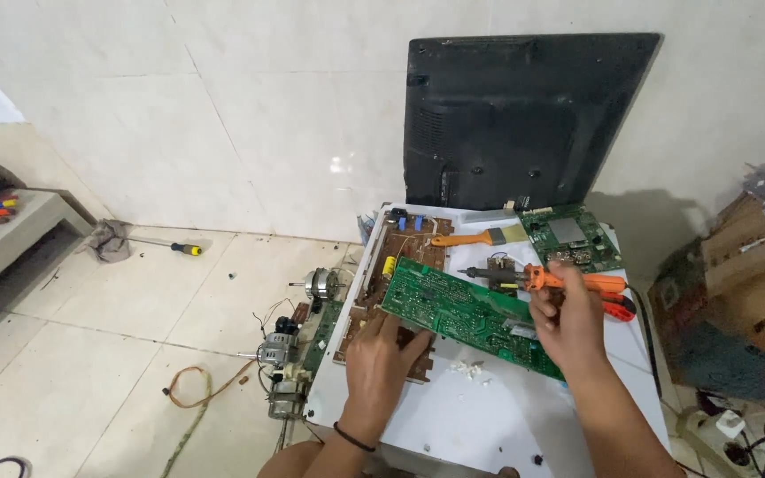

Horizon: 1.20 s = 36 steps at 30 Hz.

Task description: The person uses a soldering iron to work on a green circuit board placed on a white surface. They hold the board steady with one hand while applying the soldering iron with the other, focusing on specific components on the board.

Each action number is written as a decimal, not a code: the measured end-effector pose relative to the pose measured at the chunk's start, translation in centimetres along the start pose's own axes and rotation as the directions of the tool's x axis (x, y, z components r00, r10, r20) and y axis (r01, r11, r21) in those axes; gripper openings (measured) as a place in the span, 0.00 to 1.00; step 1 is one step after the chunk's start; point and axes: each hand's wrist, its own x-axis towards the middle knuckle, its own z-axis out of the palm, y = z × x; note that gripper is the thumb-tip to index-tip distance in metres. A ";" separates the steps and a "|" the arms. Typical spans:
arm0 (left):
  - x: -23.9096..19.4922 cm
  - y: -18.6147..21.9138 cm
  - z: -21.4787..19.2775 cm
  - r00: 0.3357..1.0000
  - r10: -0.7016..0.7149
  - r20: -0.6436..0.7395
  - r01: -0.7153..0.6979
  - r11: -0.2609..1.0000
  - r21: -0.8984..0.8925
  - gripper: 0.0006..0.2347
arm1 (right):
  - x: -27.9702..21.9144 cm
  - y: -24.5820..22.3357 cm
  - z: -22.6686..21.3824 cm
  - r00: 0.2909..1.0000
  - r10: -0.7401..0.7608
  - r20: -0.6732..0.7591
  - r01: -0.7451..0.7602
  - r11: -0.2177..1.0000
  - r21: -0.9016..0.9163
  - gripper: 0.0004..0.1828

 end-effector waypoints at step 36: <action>-0.2 -0.7 -1.7 0.987 0.157 -0.017 -0.157 0.987 -0.017 0.17 | 0.8 2.7 -1.8 0.882 -0.061 0.467 0.243 0.908 -0.342 0.19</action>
